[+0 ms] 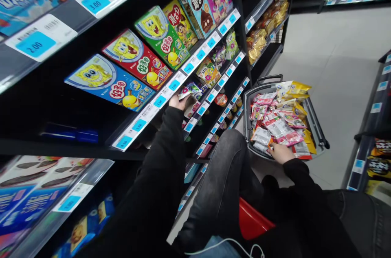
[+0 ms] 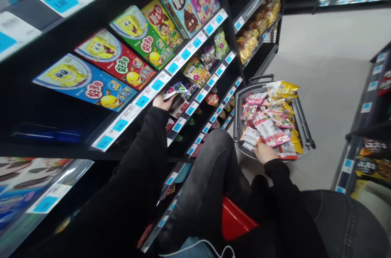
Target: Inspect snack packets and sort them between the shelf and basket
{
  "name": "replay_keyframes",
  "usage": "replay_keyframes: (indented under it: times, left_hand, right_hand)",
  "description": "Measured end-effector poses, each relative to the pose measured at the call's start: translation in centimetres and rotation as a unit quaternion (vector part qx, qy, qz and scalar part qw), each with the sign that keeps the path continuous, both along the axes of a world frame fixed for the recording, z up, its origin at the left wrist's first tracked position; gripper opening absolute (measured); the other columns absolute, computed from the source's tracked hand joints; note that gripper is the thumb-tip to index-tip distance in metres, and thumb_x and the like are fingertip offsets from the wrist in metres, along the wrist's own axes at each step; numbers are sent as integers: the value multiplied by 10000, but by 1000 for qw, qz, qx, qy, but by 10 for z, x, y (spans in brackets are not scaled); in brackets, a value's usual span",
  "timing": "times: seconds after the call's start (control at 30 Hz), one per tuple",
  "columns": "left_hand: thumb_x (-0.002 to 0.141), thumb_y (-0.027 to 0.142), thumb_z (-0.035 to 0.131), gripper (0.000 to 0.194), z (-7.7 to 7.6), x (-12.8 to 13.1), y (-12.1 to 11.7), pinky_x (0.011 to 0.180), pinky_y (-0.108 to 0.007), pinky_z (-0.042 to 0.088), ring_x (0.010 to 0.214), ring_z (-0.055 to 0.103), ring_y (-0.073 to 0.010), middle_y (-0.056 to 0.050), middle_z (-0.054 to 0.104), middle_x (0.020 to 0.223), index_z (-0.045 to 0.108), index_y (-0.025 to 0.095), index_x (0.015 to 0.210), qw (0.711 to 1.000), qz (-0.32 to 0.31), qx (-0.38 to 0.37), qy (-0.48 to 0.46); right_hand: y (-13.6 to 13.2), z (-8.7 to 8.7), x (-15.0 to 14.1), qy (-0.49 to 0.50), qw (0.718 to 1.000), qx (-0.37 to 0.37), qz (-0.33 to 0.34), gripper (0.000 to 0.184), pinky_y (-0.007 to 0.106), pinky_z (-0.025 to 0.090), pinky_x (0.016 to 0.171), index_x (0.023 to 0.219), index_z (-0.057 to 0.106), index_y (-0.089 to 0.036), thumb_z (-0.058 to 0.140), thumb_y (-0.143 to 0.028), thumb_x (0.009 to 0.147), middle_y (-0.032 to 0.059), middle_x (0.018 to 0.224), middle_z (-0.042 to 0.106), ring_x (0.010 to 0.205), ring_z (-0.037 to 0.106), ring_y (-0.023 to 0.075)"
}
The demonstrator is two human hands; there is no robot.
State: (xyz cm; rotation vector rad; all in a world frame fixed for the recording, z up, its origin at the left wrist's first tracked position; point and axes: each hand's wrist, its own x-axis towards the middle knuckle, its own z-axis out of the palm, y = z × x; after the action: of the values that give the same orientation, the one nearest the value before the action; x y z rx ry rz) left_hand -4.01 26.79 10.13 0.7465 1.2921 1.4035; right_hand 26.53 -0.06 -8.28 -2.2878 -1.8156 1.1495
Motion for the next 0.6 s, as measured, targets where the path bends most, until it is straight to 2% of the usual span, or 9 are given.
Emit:
replay_keyframes:
  times: [0.1,0.17,0.23,0.33,0.4,0.43,0.5,0.53,0.6]
  left_hand:
    - [777,136,555,256,-10,-1,-51,738,-359,541,804,640,-179,-84,653,893,526,135,1031,999,3,-9,-42]
    - [681,134,655,330,-21,7,-96,712,-357,544,761,644,-179,-68,660,906,543,151,990,998,-32,36,-33]
    - [565,158,749,420,-34,21,-142,702,-316,539,729,643,-170,-52,668,894,569,159,944,991,-92,94,-8]
    - [478,227,804,463,-48,49,-200,663,-330,535,670,637,-187,-29,674,788,610,153,891,972,-205,95,67]
    - [480,255,805,361,-49,66,-224,694,-365,526,701,636,-217,-37,673,732,649,144,787,931,-323,111,125]
    - [500,258,797,279,-48,74,-233,742,-388,514,765,633,-239,-49,675,727,662,149,719,899,-390,137,143]
    - [548,242,774,138,-46,86,-243,887,-433,446,976,580,-281,-78,685,810,670,172,606,832,-488,205,164]
    - [565,230,762,102,-46,91,-247,955,-446,391,1081,521,-291,-85,679,899,674,184,587,818,-497,232,170]
    - [585,213,737,115,-51,96,-252,1011,-457,327,1196,421,-295,-77,620,1096,699,209,693,841,-462,231,158]
  right_hand:
    - [1,9,-7,90,995,-5,-34,283,361,434,783,987,600,-98,494,-280,797,206,980,648,935,614,288]
    - [0,24,-17,247,962,-47,-105,291,317,465,704,982,579,-113,452,-324,828,166,886,665,797,644,229]
    - [-5,45,-30,454,870,-104,-163,394,275,473,600,1041,530,-138,343,-439,869,123,809,666,644,636,171]
    - [-23,73,-48,691,692,-143,-148,610,275,484,544,1136,440,-181,202,-646,821,119,867,662,603,629,157]
    - [-43,85,-52,753,630,-113,-152,675,294,493,541,1135,428,-185,198,-708,776,123,897,655,616,631,168]
    - [-53,89,-52,760,622,-83,-171,666,298,494,543,1119,442,-181,230,-708,770,114,882,653,617,627,169]
    - [-74,93,-47,739,637,-9,-218,576,302,491,549,1093,474,-184,339,-646,777,84,856,642,609,610,163]
    - [-84,94,-43,718,653,30,-241,512,307,490,558,1094,481,-196,408,-588,773,70,871,635,619,605,162]
    - [-98,96,-36,667,684,113,-273,451,327,498,608,1116,470,-236,538,-454,727,46,962,616,699,606,174]
